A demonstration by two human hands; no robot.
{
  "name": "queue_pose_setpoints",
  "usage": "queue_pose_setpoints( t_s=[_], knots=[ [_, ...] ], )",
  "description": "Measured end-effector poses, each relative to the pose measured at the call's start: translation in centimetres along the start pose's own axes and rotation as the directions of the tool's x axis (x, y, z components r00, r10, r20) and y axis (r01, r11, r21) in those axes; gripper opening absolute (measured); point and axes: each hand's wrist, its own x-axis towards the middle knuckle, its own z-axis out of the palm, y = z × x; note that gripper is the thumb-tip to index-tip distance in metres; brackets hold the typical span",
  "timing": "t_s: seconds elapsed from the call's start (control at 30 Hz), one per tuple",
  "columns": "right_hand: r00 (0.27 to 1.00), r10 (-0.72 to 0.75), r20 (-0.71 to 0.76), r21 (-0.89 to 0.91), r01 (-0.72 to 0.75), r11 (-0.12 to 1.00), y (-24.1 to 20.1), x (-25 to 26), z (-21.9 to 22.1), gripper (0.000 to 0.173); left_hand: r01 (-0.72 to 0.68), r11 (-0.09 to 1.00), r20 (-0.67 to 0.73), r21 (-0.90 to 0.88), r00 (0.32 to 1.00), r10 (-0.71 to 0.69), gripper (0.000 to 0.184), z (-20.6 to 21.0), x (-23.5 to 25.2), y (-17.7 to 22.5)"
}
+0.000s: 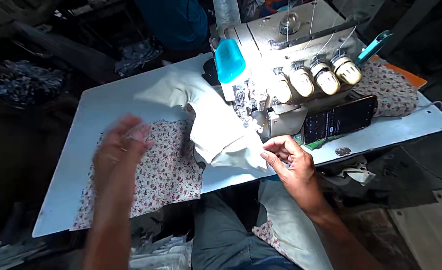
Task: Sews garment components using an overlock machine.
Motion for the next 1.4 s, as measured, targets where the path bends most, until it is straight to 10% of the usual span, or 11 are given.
queue_pose_setpoints(
  t_s=[0.17,0.33,0.47,0.77,0.93,1.2,1.4],
  knots=[
    [0.999,-0.01,0.033,0.048,0.008,0.999,-0.1,0.2,0.0,0.013,0.127,0.99,0.164,-0.064,0.98,-0.115,0.032,8.9,-6.7,-2.7],
    [0.999,-0.032,0.012,0.041,0.031,0.999,-0.6,0.2,0.3,0.018,0.029,0.973,-0.081,-0.23,0.995,-0.049,0.009,13.4,-7.1,-1.8],
    [0.999,-0.031,-0.02,-0.026,0.03,0.999,-0.8,-0.3,0.9,0.05,-0.081,0.963,-0.142,-0.259,0.989,0.045,0.007,13.3,-7.8,-1.7],
    [1.0,-0.001,-0.012,0.097,0.002,0.995,-0.4,-0.3,0.3,0.019,-0.107,0.934,-0.21,-0.342,0.977,0.034,0.007,12.4,-8.2,-2.0],
    [1.0,-0.015,0.025,0.03,0.014,0.999,-0.7,-0.8,1.3,0.054,-0.064,0.89,-0.174,-0.452,0.985,-0.018,0.008,13.1,-8.4,-1.4],
    [0.998,0.044,-0.054,0.076,-0.04,0.996,-0.4,-1.0,1.0,0.024,-0.032,0.864,-0.149,-0.502,0.988,-0.05,0.012,13.0,-8.6,-1.0],
    [0.998,-0.046,0.052,0.071,0.042,0.997,-0.4,-1.2,1.5,0.048,-0.036,0.866,-0.15,-0.498,0.988,-0.046,0.01,13.3,-8.4,-0.9]
  ],
)
